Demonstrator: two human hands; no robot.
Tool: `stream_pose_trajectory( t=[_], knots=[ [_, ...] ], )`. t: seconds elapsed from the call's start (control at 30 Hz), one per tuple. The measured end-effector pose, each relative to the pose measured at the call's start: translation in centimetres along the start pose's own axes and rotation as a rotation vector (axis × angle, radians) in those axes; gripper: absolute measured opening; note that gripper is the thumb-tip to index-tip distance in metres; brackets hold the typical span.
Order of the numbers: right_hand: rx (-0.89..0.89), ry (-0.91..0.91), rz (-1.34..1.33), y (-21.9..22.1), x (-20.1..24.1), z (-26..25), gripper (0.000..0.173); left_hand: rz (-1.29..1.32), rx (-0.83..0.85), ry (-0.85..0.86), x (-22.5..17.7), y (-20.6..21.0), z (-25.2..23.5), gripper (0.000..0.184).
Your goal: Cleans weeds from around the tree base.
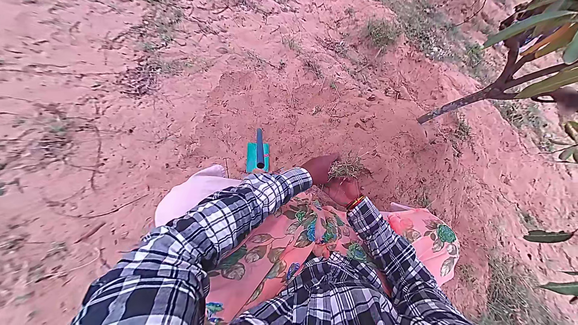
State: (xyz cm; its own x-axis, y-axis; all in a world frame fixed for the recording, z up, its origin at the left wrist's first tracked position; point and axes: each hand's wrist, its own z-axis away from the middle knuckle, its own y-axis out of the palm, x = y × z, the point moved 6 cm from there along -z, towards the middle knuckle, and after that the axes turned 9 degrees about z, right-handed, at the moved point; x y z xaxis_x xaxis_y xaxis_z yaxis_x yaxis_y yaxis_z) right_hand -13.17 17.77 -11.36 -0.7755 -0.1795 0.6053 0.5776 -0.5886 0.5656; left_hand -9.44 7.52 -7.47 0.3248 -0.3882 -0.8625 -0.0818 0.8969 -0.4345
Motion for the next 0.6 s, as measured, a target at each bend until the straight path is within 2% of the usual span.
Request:
stream_pose_trajectory(
  t=[0.1,0.2,0.3,0.37,0.47,0.6],
  knots=[
    [-0.01,0.025,0.006,-0.3,-0.4,-0.5,0.069,-0.048,0.002,-0.029,-0.1,-0.1,0.1,0.072],
    [-0.04,0.009,-0.017,-0.3,-0.3,-0.5,0.061,-0.067,-0.022,-0.02,-0.6,-0.5,0.3,0.074],
    [-0.025,0.01,-0.015,-1.1,-0.6,-1.0,0.062,-0.076,-0.045,-0.016,-0.6,-0.6,0.3,0.072],
    [-0.039,0.003,0.002,-1.4,-0.8,-1.1,0.054,-0.099,-0.061,-0.022,-0.3,-0.7,0.3,0.074],
    [-0.081,-0.009,0.04,-1.9,-0.7,-1.3,0.033,-0.115,-0.112,-0.048,0.9,-1.7,0.1,0.071],
    [-0.043,-0.054,0.077,-3.0,-0.2,-2.2,0.044,0.018,-0.195,-0.095,2.2,-3.7,-0.1,0.068]
  ],
)
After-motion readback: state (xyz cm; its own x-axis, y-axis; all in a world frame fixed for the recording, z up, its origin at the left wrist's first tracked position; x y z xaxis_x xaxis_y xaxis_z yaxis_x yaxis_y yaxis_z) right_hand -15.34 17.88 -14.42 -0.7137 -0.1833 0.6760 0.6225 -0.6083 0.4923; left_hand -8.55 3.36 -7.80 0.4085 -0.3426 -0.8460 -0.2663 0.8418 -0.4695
